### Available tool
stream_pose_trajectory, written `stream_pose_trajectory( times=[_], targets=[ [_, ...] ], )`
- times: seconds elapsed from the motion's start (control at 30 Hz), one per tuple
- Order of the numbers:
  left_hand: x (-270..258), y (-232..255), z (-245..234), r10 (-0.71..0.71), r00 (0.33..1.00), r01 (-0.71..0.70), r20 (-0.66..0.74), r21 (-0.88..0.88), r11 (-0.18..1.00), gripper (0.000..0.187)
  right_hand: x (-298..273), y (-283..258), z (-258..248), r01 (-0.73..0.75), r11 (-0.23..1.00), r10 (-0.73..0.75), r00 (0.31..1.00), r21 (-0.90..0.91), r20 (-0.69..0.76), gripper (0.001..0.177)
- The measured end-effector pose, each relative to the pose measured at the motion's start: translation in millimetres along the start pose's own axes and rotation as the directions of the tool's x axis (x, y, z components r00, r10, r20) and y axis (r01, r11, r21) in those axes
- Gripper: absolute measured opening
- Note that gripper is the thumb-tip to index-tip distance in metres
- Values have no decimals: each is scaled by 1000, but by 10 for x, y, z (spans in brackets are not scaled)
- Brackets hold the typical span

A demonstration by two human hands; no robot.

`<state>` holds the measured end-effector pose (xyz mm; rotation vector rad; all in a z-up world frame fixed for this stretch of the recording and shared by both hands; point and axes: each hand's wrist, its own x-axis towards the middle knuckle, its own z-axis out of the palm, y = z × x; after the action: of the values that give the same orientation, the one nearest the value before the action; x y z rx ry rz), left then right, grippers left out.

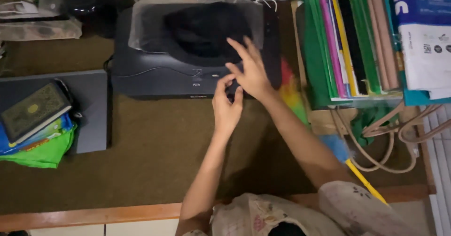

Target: Tidying and dusting various items on a desk including papers, books, and a laptop

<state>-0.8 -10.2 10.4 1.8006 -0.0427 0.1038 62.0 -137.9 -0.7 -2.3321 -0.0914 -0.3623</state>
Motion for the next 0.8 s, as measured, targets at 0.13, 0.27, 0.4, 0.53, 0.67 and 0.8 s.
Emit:
stream_pose_trajectory(
  times=[0.13, 0.27, 0.4, 0.53, 0.67, 0.8],
  targets=[
    [17, -18, 37, -7, 1000, 7, 0, 13, 1000, 34, -129, -10, -149, 27, 940, -56, 995, 340, 77, 72],
    [-115, 50, 141, -14, 999, 14, 45, 11, 1000, 31, -523, 225, -419, 65, 965, -50, 996, 252, -69, 57],
    [-282, -67, 382, -40, 990, 38, 133, 14, 999, 30, -1064, 537, -847, -61, 993, 65, 997, 100, -37, 42],
    [-492, -243, 694, -61, 969, 57, 241, 20, 998, 31, -1731, 992, -958, -189, 981, 190, 981, 37, -32, 40],
    [-608, -332, 997, -76, 945, 61, 318, 57, 996, 34, -2146, 1294, -943, -422, 904, 420, 907, 71, 44, 46],
    [-664, -300, 1234, -87, 934, 58, 345, 93, 994, 35, -2307, 1598, -746, -389, 912, 388, 921, -130, -40, 47]
  ],
)
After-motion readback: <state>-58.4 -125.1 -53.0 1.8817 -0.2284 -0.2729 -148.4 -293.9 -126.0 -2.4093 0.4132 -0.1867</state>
